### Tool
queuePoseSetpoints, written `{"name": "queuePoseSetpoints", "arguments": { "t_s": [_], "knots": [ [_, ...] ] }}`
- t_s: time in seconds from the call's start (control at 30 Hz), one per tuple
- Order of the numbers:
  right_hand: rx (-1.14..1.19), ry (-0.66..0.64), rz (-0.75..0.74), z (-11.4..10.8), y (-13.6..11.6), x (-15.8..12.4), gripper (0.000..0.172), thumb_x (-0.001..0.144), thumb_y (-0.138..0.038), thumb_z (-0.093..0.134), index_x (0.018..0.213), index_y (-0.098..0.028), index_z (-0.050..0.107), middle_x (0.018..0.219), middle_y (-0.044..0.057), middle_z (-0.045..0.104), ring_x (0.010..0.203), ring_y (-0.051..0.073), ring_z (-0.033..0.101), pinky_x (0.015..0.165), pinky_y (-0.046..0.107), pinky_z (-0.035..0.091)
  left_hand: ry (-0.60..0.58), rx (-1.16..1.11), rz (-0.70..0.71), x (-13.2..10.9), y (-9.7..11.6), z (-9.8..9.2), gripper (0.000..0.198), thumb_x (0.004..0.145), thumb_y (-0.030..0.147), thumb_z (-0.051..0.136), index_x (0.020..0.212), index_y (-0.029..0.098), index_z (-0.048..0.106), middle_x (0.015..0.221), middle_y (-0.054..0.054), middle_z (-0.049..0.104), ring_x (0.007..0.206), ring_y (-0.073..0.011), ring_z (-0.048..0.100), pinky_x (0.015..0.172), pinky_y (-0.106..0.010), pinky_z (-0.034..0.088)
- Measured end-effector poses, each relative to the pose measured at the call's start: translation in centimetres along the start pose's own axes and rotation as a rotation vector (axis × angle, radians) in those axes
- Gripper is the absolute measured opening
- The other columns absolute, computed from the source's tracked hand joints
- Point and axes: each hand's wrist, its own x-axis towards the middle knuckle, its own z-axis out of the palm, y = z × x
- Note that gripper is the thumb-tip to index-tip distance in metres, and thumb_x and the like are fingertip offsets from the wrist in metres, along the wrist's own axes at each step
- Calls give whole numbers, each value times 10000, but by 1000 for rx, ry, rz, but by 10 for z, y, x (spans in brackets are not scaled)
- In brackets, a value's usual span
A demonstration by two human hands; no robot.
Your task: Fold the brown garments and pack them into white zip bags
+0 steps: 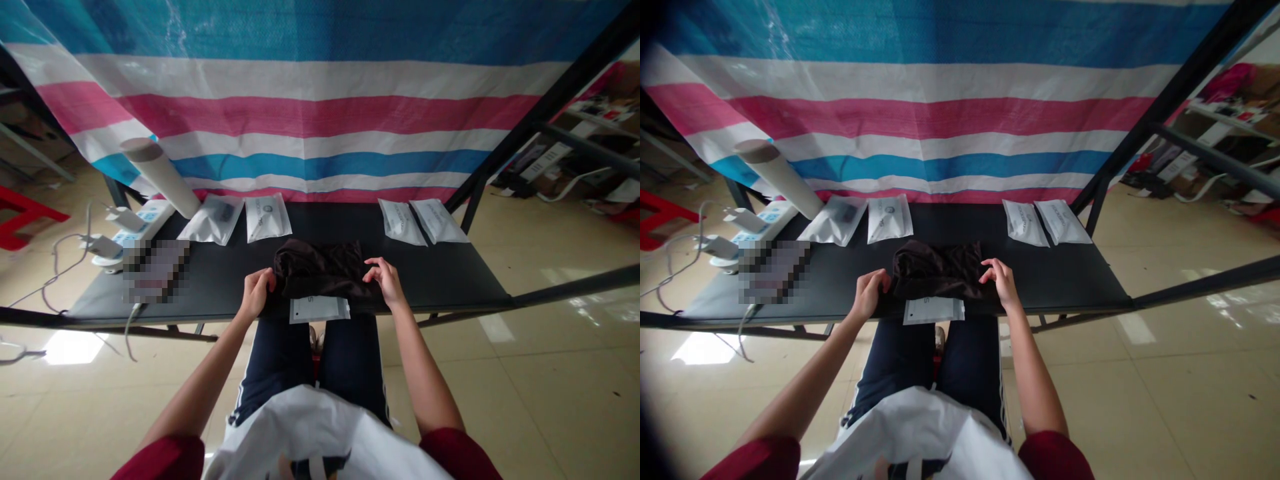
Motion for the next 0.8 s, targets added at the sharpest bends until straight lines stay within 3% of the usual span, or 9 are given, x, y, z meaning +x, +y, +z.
{"name": "queuePoseSetpoints", "arguments": {
  "t_s": [0.1, 0.2, 0.3, 0.37, 0.5, 0.6, 0.73, 0.8],
  "knots": [
    [-31, 33, -20, 5, 2, 1, 435, 873, -608, 516, 904, -198, 660, 640, 24, 661, 667, 189, 649, 672, 306, 502, 65, 106, 36, -4, 1, 7, 374, 890, 434, 470, 600, 198, 471, 584, 15, 467, 583, -128, 445, 611, -267, 379],
    [-139, -21, -68, 10, 3, 0, 350, 794, -537, 663, 879, -198, 667, 775, 52, 706, 758, 207, 665, 697, 311, 501, -15, 287, 137, -9, 5, 13, 208, 802, 395, 593, 823, 190, 567, 741, -3, 550, 708, -158, 504, 681, -280, 416],
    [-235, -109, -101, 11, 3, -4, 340, 732, -461, 752, 925, -191, 674, 862, 68, 726, 819, 223, 675, 744, 321, 492, -194, 448, 254, -13, 9, 16, 470, 624, 351, 738, 1043, 192, 597, 978, -54, 617, 934, -237, 548, 848, -349, 446],
    [-262, -144, -94, 10, 3, -6, 349, 759, -475, 729, 951, -188, 680, 849, 66, 730, 806, 226, 678, 744, 323, 486, -253, 425, 250, -14, 10, 15, 543, 631, 349, 729, 1131, 193, 586, 1067, -76, 622, 1013, -266, 552, 911, -379, 438],
    [-272, -123, -89, 8, 2, -6, 392, 872, -554, 565, 939, -192, 700, 856, 59, 734, 810, 233, 672, 739, 321, 480, -199, 108, 69, -10, 5, 10, 429, 849, 390, 515, 1214, 167, 535, 925, -53, 651, 898, -212, 606, 851, -338, 453],
    [-270, -120, -130, 8, 0, -6, 445, 922, -569, 469, 911, -199, 716, 926, 60, 738, 917, 247, 663, 824, 330, 471, -149, -14, -13, -7, 4, 6, 430, 873, 419, 473, 1192, 148, 569, 817, -27, 651, 828, -193, 604, 841, -323, 445],
    [-180, -184, -58, 6, -4, -9, 447, 901, -586, 501, 941, -207, 733, 1015, 52, 740, 1004, 256, 656, 913, 342, 463, -122, -41, -59, -4, 5, 8, 474, 915, 472, 430, 1190, 133, 614, 773, -26, 669, 807, -188, 612, 856, -321, 440],
    [-128, -219, 4, 2, -5, -11, 459, 895, -599, 507, 942, -204, 735, 897, 52, 748, 932, 248, 680, 901, 355, 478, -131, -41, -61, -4, 4, 10, 487, 927, 494, 424, 1156, 124, 642, 719, -24, 664, 755, -178, 610, 815, -310, 446]
  ]
}}
